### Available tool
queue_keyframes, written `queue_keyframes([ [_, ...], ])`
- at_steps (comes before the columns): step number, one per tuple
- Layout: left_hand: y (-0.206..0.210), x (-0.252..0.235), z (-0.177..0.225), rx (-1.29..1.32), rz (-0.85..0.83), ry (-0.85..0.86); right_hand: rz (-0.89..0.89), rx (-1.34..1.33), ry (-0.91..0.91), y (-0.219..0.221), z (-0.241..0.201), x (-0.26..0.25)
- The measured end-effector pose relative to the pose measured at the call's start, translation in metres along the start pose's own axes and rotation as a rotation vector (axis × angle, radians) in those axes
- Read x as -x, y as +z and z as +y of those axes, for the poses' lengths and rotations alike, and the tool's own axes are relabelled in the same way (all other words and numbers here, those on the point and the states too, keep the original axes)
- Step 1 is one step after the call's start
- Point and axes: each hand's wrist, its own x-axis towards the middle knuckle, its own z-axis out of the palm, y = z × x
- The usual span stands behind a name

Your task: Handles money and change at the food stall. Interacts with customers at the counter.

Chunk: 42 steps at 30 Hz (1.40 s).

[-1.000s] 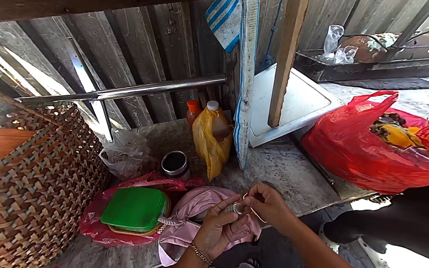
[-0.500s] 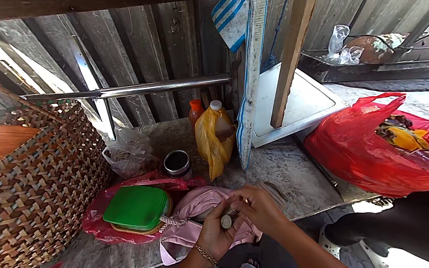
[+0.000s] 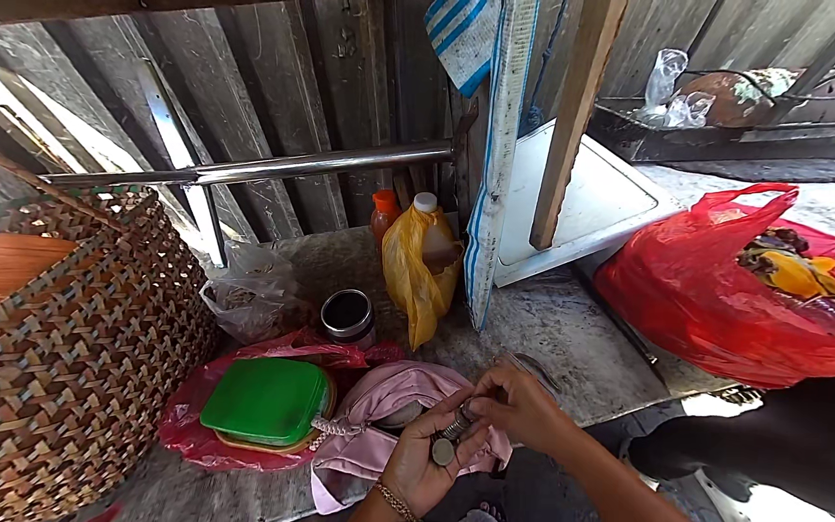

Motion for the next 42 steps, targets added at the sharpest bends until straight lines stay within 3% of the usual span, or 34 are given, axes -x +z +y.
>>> queue_keyframes([
  [6,-0.002,0.002,0.001,0.0,-0.018,-0.008,0.164,-0.394,0.086,0.01,0.018,0.001],
  [8,-0.001,0.002,0.001,0.009,0.007,-0.002,0.221,-0.678,0.157,0.009,0.017,0.002],
  [10,-0.001,0.003,0.001,0.026,0.016,-0.004,0.203,-0.969,0.218,0.003,0.017,0.006],
  [12,-0.002,0.003,0.002,0.05,0.018,-0.008,0.149,-1.042,0.225,0.0,0.018,0.01],
  [14,-0.001,0.003,0.001,0.053,0.034,-0.009,0.073,-0.887,0.183,0.002,0.02,0.011],
  [18,0.005,0.003,-0.002,-0.01,0.096,0.006,0.016,-0.153,0.112,0.011,0.012,0.005],
  [20,0.006,0.003,-0.004,-0.013,0.104,-0.004,-0.001,0.051,0.146,0.012,0.001,0.002],
  [25,0.004,0.003,-0.007,0.016,0.129,-0.013,0.017,-0.044,0.109,0.012,0.013,-0.002],
  [29,0.002,0.003,-0.003,0.008,0.109,-0.006,0.128,-0.668,0.177,0.016,0.021,0.002],
  [31,0.002,0.004,-0.001,0.001,0.108,-0.004,0.112,-0.843,0.2,0.011,0.02,0.005],
  [33,0.002,0.004,0.001,-0.006,0.101,-0.008,0.079,-0.763,0.181,0.008,0.021,0.005],
  [38,0.006,0.002,0.001,-0.055,0.119,-0.002,0.059,0.031,-0.005,0.015,0.012,0.0],
  [40,0.007,0.001,0.002,-0.053,0.127,-0.001,0.084,0.152,-0.062,0.019,0.007,-0.001],
  [42,0.006,0.002,0.002,-0.029,0.123,-0.012,0.068,0.1,-0.081,0.02,0.007,-0.002],
])
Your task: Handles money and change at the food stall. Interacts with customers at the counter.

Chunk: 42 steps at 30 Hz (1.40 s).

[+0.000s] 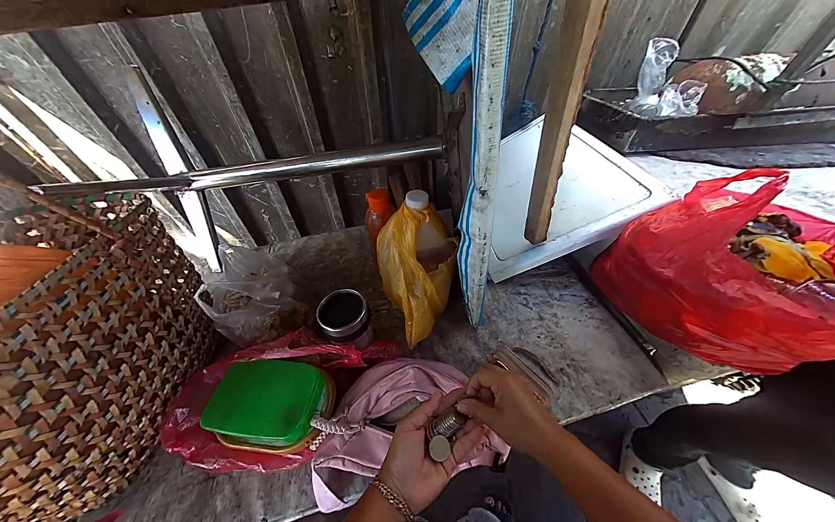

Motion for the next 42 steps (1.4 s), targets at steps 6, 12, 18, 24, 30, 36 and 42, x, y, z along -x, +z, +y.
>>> queue_keyframes([
  [6,-0.014,0.0,0.002,0.072,-0.117,0.042,0.068,-1.034,0.18,-0.005,0.007,0.011],
  [12,-0.009,0.004,0.013,0.118,-0.076,0.151,-0.021,-1.161,0.163,-0.017,0.0,0.013],
  [18,0.003,-0.001,0.011,0.102,-0.041,0.267,0.018,-0.002,-0.142,0.018,-0.043,0.014],
  [24,0.009,0.001,0.005,0.154,-0.069,0.365,-0.038,0.231,0.0,0.04,-0.067,0.014],
  [30,0.013,0.012,0.007,-0.003,0.031,0.392,0.063,-0.1,-0.21,0.029,-0.042,0.011],
  [36,0.014,0.019,0.009,-0.174,0.024,0.314,-0.033,0.066,-0.143,-0.006,-0.033,-0.008],
  [42,0.021,0.017,0.008,-0.23,0.082,0.303,-0.02,0.124,-0.202,-0.001,-0.026,-0.005],
])
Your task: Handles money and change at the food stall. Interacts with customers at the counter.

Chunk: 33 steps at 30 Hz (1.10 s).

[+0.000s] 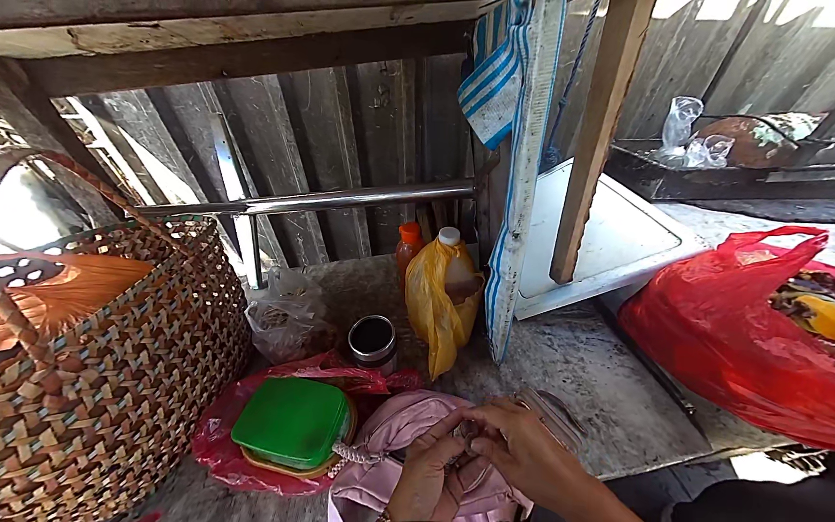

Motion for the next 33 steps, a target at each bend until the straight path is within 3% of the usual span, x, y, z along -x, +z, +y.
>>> queue_keyframes([
  [4,0.007,-0.002,-0.003,0.015,0.084,0.03,0.101,-0.017,-0.03,0.011,0.005,0.003],
  [9,0.007,-0.003,-0.006,-0.057,0.095,0.045,0.07,-0.178,0.042,0.013,0.011,0.005],
  [14,0.014,-0.002,-0.005,-0.11,0.125,0.07,0.151,-0.266,0.035,0.022,0.014,0.008],
  [22,-0.003,0.002,0.0,0.001,0.027,0.04,0.173,-1.204,0.317,0.01,0.027,0.019],
  [29,-0.007,0.006,0.002,0.029,0.077,0.024,0.2,-1.43,0.393,0.014,0.035,0.024],
  [33,-0.016,0.005,0.003,0.107,-0.041,-0.037,0.157,-1.412,0.516,0.009,0.023,0.02],
])
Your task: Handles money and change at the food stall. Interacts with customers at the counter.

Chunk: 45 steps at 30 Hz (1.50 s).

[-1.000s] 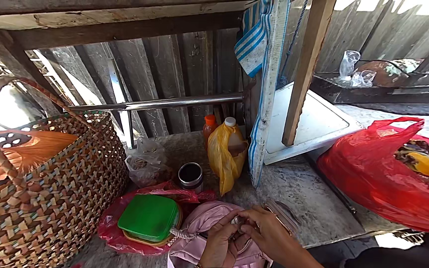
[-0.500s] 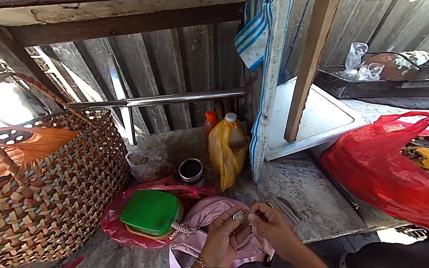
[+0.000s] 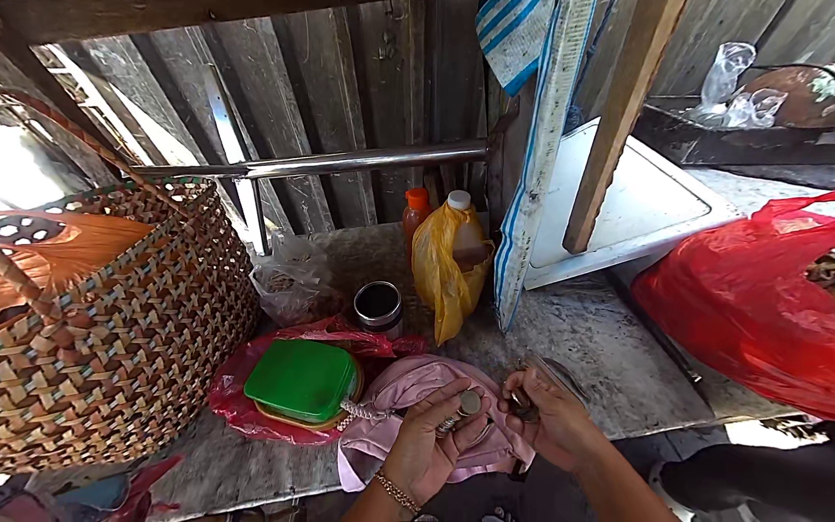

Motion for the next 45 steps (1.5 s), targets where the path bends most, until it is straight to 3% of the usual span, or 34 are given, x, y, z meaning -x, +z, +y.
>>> queue_keyframes([
  [7,0.001,0.002,-0.002,-0.1,-0.004,-0.018,-0.024,0.43,-0.082,0.023,-0.004,-0.001],
  [15,0.002,0.005,-0.004,-0.14,0.126,0.038,0.005,0.085,0.027,0.02,-0.004,0.002],
  [17,0.001,0.005,-0.005,-0.171,0.129,0.042,-0.02,0.142,0.037,0.019,-0.003,0.002],
  [22,0.005,0.007,-0.005,-0.311,0.086,0.016,-0.052,0.683,-0.073,0.019,0.009,-0.005],
  [30,0.006,0.011,-0.006,-0.303,0.074,0.005,-0.092,0.597,-0.111,0.015,0.009,-0.001],
  [36,0.011,0.009,-0.009,-0.524,0.125,0.08,-0.073,0.652,-0.156,0.014,0.013,0.003],
  [41,0.011,0.006,-0.011,-0.566,0.161,0.048,-0.186,0.98,-0.379,0.005,0.017,0.002],
  [45,0.007,0.008,-0.011,-0.357,0.11,-0.009,-0.161,1.034,-0.549,0.001,0.022,0.0],
])
